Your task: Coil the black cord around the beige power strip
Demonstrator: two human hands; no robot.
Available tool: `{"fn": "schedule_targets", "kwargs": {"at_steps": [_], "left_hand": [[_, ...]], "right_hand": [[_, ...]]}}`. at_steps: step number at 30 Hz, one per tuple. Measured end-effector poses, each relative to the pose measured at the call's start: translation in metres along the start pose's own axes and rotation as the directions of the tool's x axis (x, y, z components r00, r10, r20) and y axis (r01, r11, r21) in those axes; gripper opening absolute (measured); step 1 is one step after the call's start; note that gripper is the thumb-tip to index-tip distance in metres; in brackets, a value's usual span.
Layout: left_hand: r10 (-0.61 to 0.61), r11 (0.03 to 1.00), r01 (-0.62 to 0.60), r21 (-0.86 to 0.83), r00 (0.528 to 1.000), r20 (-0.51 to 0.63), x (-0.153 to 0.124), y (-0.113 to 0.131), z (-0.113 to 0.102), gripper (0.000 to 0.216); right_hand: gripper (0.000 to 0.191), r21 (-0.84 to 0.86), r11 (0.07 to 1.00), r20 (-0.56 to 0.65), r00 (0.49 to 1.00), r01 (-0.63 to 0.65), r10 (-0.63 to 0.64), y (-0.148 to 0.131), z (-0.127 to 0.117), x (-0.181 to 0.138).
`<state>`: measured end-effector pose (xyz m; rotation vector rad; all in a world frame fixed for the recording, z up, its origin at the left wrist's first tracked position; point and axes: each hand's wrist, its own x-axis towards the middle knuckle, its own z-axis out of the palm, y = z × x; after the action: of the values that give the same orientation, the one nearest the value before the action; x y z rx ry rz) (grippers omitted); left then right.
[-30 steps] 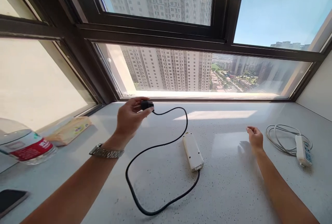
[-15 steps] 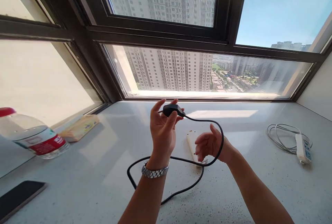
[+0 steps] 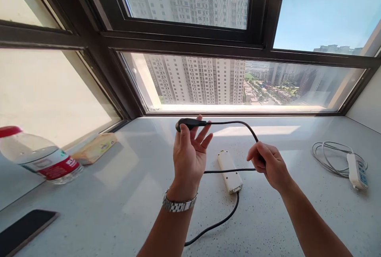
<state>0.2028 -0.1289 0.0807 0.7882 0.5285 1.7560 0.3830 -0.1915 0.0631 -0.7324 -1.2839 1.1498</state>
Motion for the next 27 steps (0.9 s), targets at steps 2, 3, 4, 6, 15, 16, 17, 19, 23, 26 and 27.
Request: {"fn": "schedule_targets", "kwargs": {"at_steps": [2,3,4,6,15,16,17,19,23,26,27], "left_hand": [[-0.156,0.982,0.152,-0.115,0.987,-0.027,0.001,-0.003,0.003,0.031],[-0.232,0.962,0.225,-0.156,0.972,-0.029,0.001,-0.006,0.004,0.036],[-0.293,0.941,0.284,-0.184,0.956,-0.021,0.0,-0.008,0.004,0.042],[-0.36,0.912,0.354,-0.207,0.933,0.012,-0.002,-0.014,0.005,0.048],[-0.658,0.7,0.708,-0.087,0.688,0.307,-0.027,-0.024,0.016,0.059],[-0.68,0.679,0.732,-0.049,0.653,0.333,-0.03,-0.024,0.017,0.059],[-0.695,0.664,0.747,-0.014,0.625,0.355,-0.032,-0.026,0.018,0.059],[-0.712,0.647,0.762,0.037,0.586,0.386,-0.034,-0.029,0.018,0.058],[-0.727,0.64,0.757,0.13,0.542,0.421,-0.036,-0.034,0.015,0.057],[-0.703,0.665,0.715,0.216,0.503,0.502,-0.036,-0.037,0.013,0.06],[-0.69,0.68,0.695,0.235,0.499,0.524,-0.036,-0.037,0.012,0.06]], "right_hand": [[0.053,-0.166,0.986,0.068,0.997,0.034,-0.023,0.002,0.006,-0.003],[0.054,-0.231,0.973,0.106,0.994,0.026,-0.001,0.003,0.009,-0.005],[0.054,-0.29,0.957,0.141,0.989,0.011,0.032,0.003,0.011,-0.006],[0.053,-0.387,0.922,0.207,0.973,-0.017,0.105,0.003,0.013,-0.009],[0.045,-0.634,0.765,0.158,0.95,-0.11,0.268,-0.001,0.007,-0.01],[0.045,-0.651,0.749,0.126,0.955,-0.125,0.269,0.0,0.006,-0.009],[0.044,-0.669,0.732,0.102,0.96,-0.129,0.262,-0.001,0.004,-0.008],[0.042,-0.704,0.702,0.085,0.968,-0.11,0.237,-0.001,0.002,-0.007],[0.041,-0.731,0.679,0.091,0.977,-0.065,0.192,-0.002,-0.002,-0.006],[0.04,-0.687,0.727,0.105,0.989,-0.003,0.102,-0.001,-0.005,-0.005],[0.04,-0.671,0.742,0.105,0.992,0.013,0.077,0.0,-0.006,-0.005]]}}
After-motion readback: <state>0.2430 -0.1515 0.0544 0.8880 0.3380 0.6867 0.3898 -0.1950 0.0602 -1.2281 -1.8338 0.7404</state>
